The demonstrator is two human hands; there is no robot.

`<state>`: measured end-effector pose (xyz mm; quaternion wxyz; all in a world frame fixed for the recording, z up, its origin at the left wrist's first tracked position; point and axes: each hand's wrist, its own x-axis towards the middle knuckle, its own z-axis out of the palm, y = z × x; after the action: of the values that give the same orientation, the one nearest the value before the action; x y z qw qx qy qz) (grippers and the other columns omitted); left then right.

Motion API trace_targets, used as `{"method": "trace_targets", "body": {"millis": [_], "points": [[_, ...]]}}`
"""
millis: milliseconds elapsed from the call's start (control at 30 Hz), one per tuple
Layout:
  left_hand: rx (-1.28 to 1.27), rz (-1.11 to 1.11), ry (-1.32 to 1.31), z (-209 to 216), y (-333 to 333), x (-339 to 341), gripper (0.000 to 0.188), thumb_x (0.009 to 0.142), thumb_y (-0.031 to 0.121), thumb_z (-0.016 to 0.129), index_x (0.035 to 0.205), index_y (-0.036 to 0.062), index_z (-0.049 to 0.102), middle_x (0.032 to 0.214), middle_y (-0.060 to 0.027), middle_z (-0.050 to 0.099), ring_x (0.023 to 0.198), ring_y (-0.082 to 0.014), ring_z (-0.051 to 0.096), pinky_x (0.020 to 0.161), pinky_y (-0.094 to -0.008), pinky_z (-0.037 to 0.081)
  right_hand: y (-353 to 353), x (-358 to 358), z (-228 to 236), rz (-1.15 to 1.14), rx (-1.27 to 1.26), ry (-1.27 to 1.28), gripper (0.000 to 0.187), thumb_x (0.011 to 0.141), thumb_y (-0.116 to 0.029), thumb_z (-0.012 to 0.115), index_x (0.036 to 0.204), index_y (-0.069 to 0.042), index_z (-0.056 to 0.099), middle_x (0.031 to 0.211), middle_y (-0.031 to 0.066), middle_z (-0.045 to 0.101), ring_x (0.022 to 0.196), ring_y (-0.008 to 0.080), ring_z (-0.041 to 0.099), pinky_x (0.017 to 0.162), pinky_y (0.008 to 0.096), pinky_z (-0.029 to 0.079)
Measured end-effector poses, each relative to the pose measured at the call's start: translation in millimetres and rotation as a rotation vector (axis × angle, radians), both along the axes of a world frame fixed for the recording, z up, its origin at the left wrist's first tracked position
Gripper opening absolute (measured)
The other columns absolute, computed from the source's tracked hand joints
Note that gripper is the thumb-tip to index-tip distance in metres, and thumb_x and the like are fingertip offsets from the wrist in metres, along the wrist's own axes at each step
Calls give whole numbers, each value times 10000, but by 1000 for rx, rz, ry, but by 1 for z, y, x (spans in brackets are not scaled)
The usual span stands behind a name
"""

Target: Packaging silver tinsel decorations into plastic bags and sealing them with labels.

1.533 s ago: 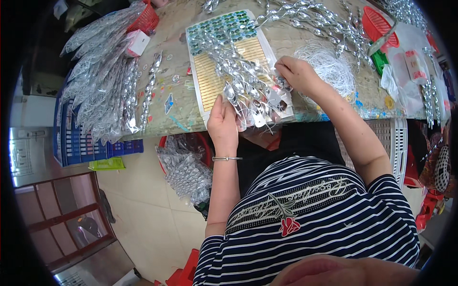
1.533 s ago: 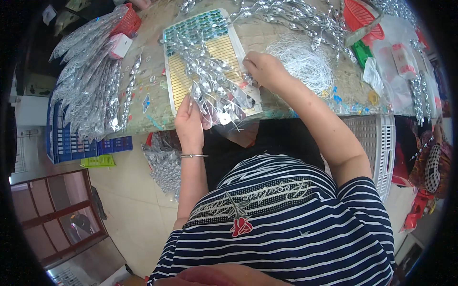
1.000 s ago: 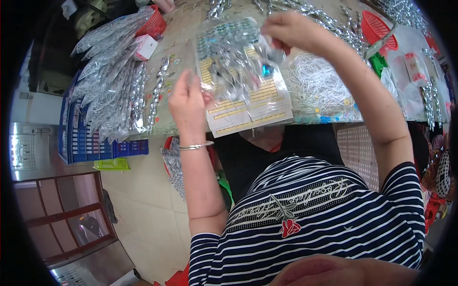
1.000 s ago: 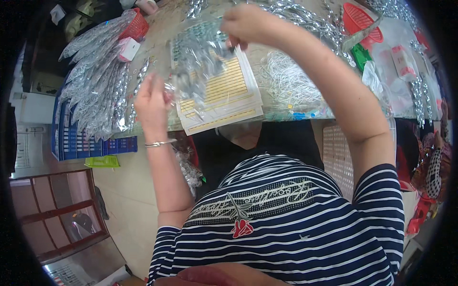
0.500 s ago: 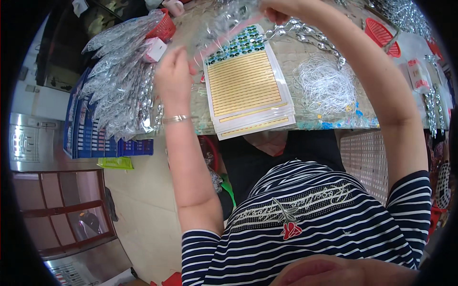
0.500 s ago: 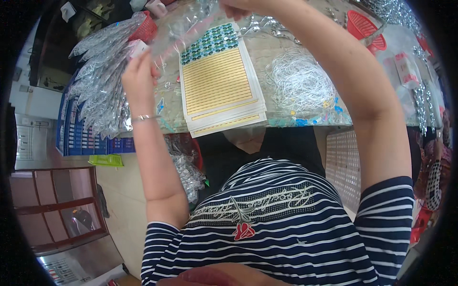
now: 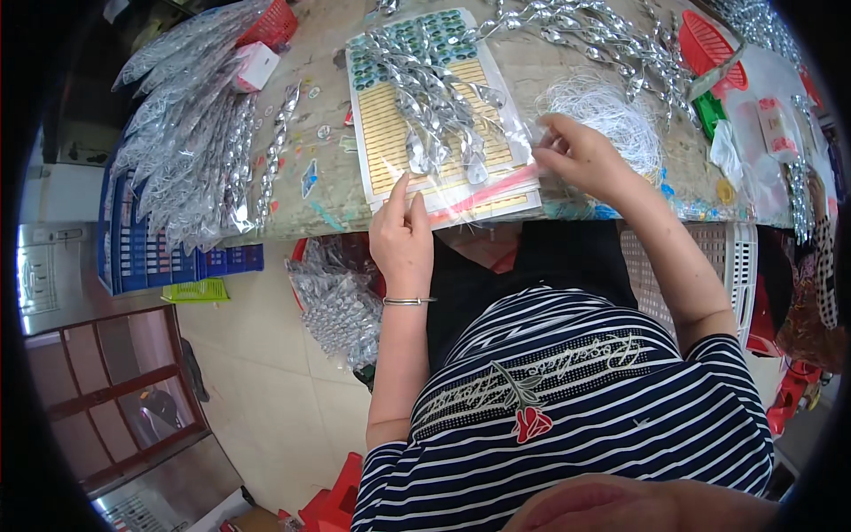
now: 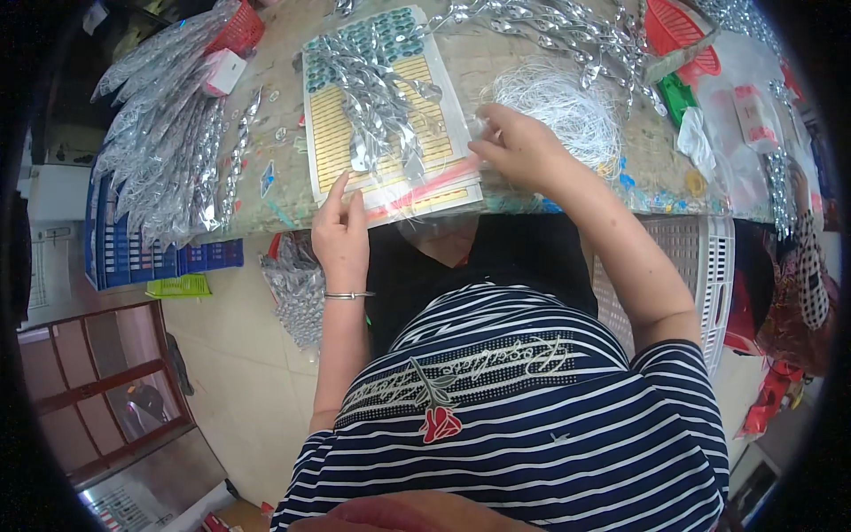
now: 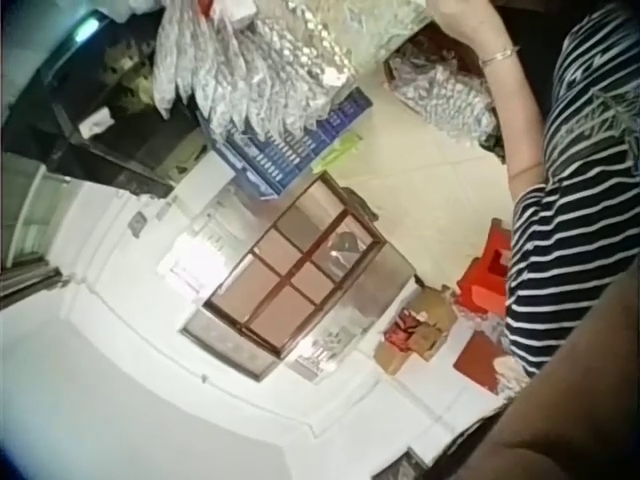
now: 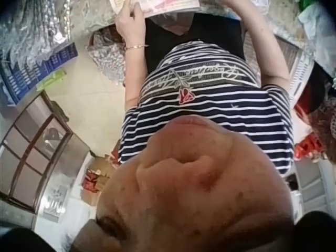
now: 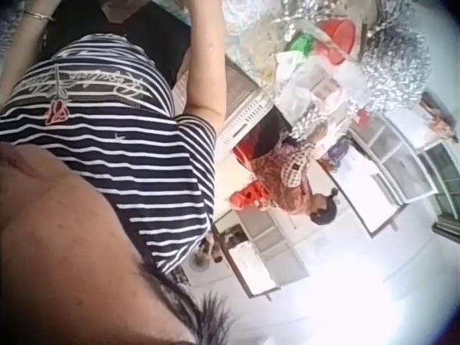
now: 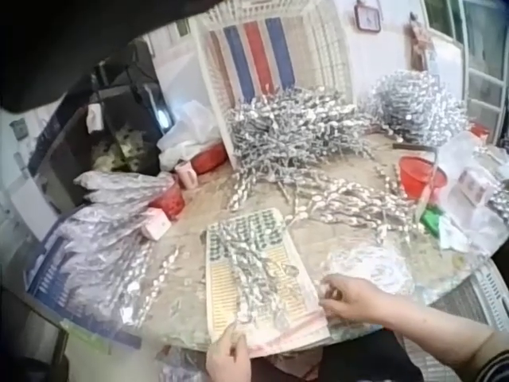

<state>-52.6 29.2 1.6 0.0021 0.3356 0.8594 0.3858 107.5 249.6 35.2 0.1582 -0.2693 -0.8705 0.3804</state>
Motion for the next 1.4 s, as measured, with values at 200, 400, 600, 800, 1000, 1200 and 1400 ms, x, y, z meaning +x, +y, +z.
{"method": "trace_targets", "body": {"millis": [200,400,600,800,1000,1200,1400], "points": [[92,-2,420,11,10,-4,314,777,123,704,1090,126,681,931,-63,533,851,-248,497,799,-369,410,-38,7,11,114,220,160,308,890,-113,596,1169,11,558,1066,166,602,912,287,599,797,335,483],[175,-57,433,29,32,-2,196,750,98,725,943,130,727,945,-52,550,837,-232,493,778,-358,403,-61,-32,-12,160,280,215,484,894,10,498,1355,73,365,1389,291,386,1202,414,472,990,424,406],[281,-51,435,35,44,-1,184,737,72,727,914,117,725,875,-34,559,760,-214,490,731,-355,399,-20,-66,-3,55,576,210,483,845,35,480,1322,57,405,1364,278,418,1133,456,496,932,452,441],[332,-119,353,30,49,4,168,728,52,733,888,99,716,862,-29,556,753,-215,482,706,-345,396,-5,-74,-9,-15,459,42,415,824,26,481,1238,2,493,1210,218,521,1045,417,550,855,444,479],[348,-132,329,26,51,6,169,732,57,737,896,98,719,853,-28,552,768,-219,490,718,-346,405,-8,-86,-6,-76,398,-98,243,844,-46,513,1080,-23,569,1042,182,565,955,390,574,798,450,480],[344,-134,288,24,47,5,163,745,57,731,903,92,721,840,-35,557,783,-226,506,722,-344,413,-21,-80,16,-156,144,-180,179,927,-131,470,1044,-12,535,901,248,585,892,432,571,763,458,459],[332,-117,219,30,47,10,139,798,59,704,937,65,719,851,-69,580,828,-223,548,774,-334,425,-42,-61,20,-83,-31,291,215,971,-197,465,1039,5,494,725,96,555,600,227,546,576,330,445]]}}
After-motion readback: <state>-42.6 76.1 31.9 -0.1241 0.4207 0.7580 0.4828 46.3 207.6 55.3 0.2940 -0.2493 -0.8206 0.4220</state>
